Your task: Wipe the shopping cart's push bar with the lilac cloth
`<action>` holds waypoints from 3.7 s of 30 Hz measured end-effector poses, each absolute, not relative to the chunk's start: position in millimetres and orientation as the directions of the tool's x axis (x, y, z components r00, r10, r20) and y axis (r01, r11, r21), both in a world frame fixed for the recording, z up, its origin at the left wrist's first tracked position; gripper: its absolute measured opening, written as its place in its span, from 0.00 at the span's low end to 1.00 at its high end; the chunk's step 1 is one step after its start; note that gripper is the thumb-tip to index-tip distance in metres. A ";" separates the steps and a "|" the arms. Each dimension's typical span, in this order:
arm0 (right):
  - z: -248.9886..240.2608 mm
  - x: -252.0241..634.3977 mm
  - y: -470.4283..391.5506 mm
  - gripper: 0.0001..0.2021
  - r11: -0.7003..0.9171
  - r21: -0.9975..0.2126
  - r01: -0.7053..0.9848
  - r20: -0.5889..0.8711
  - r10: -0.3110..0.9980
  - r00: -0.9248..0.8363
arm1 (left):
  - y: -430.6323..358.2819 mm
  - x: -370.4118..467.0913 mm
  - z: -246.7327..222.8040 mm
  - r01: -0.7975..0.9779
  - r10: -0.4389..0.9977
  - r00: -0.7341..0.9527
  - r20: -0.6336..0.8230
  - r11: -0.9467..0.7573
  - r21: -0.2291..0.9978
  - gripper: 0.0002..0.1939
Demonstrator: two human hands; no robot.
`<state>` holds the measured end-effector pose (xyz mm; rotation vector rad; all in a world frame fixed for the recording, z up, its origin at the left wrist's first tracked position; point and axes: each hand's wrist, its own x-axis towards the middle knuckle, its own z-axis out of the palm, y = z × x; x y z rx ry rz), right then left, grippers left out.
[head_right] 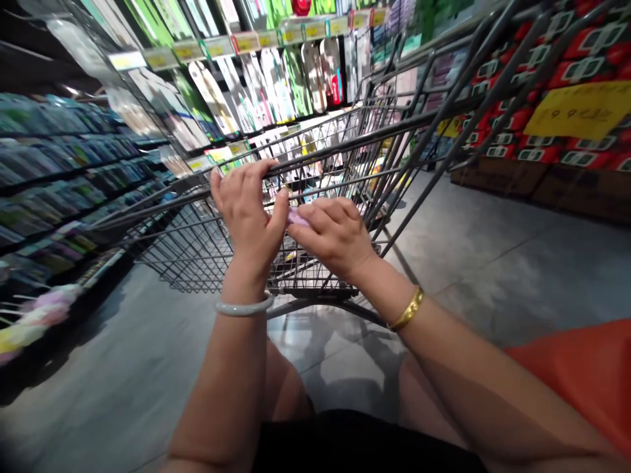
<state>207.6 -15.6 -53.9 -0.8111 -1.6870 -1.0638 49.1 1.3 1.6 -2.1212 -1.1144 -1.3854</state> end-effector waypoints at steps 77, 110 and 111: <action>-28.5 222.4 -29.4 0.15 0.383 0.117 0.916 0.992 0.002 -0.128 | 5.0 39.3 -0.8 0.788 0.365 0.194 0.910 -0.611 0.077 0.19; -49.4 210.0 -28.2 0.12 0.408 0.222 0.886 0.948 0.123 -0.294 | 4.5 40.8 -0.8 0.796 0.322 0.192 0.927 -0.603 0.045 0.18; -53.6 206.7 -26.6 0.11 0.414 0.258 0.873 0.930 0.140 -0.341 | 4.4 40.8 -0.7 0.797 0.323 0.190 0.927 -0.603 0.047 0.18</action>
